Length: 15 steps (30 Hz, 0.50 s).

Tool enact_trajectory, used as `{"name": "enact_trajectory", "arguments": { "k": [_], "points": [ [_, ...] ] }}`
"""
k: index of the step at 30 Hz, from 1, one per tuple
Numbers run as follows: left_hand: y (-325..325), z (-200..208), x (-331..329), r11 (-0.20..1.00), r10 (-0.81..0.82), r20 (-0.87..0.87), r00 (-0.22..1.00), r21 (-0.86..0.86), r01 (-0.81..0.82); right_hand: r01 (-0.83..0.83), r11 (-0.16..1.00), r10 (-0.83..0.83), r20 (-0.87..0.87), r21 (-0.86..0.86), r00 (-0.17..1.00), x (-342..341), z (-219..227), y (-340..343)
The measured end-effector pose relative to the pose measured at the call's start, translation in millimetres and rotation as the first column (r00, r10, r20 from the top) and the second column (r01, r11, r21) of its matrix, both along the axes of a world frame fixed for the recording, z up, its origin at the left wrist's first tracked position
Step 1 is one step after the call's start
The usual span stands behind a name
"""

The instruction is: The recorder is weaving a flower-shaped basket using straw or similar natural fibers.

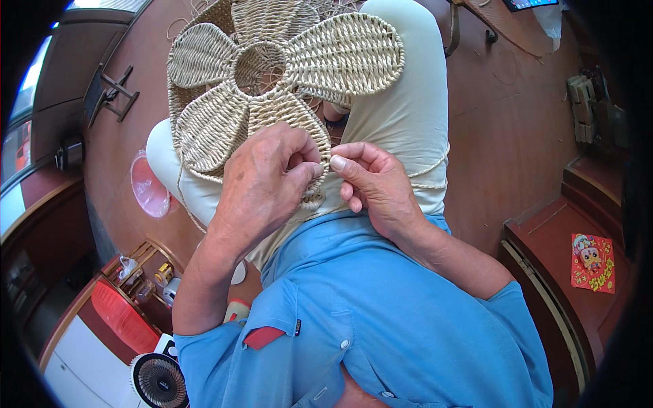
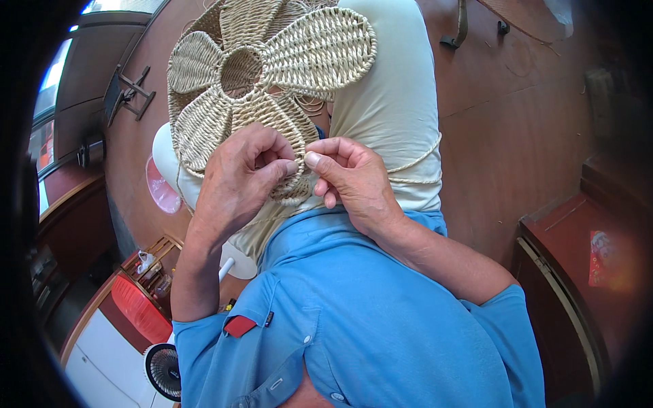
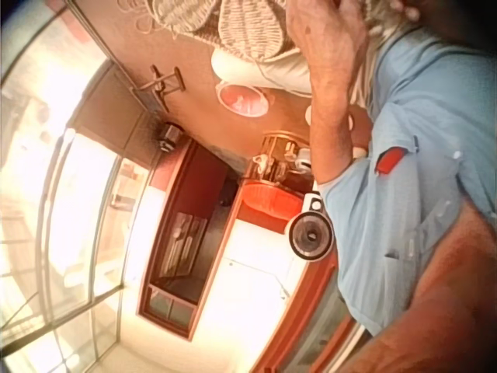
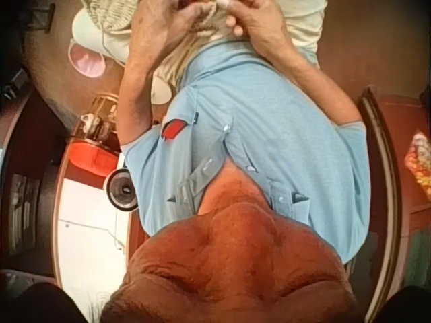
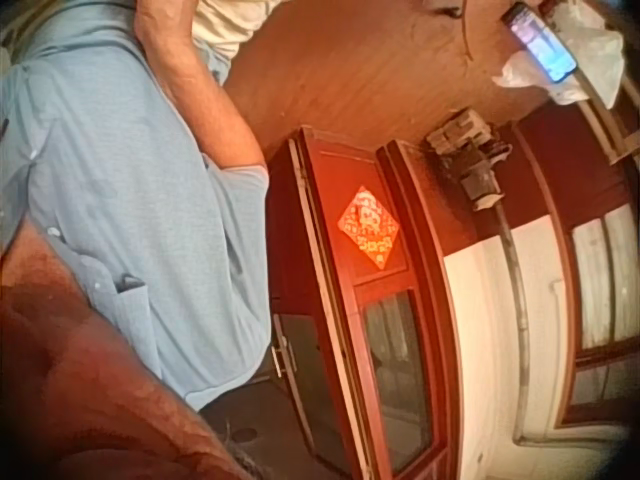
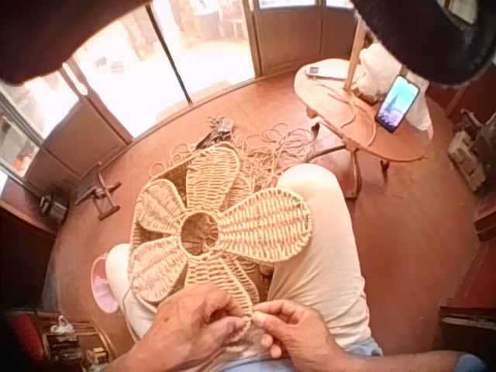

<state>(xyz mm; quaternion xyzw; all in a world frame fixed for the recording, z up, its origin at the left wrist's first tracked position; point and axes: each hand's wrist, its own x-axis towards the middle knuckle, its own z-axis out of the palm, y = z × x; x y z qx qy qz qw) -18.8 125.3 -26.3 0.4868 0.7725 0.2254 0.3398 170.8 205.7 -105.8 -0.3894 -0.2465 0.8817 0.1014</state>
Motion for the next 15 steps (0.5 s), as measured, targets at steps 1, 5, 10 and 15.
{"name": "enact_trajectory", "arguments": {
  "k": [1,5,10,15],
  "points": [
    [0.1,0.0,-0.2,1.000,-0.018,-0.007,1.000,0.007,0.018,-0.011,1.000,0.011,0.002,-0.001,1.000,-0.3,-1.0,0.6],
    [1.9,0.8,-0.8,0.999,-0.028,-0.017,0.999,0.018,0.029,-0.037,0.996,0.035,-0.026,-0.082,0.999,-1.9,-3.1,4.6],
    [6.4,3.3,4.8,0.985,-0.156,-0.166,0.974,0.053,0.167,-0.050,0.984,0.039,-0.065,-0.173,0.997,-1.4,-3.7,7.9],
    [-5.6,0.6,29.2,0.939,-0.261,-0.434,0.862,0.092,0.330,0.001,0.992,-0.011,-0.077,-0.124,0.997,-0.1,-4.5,6.7]
  ]
}}
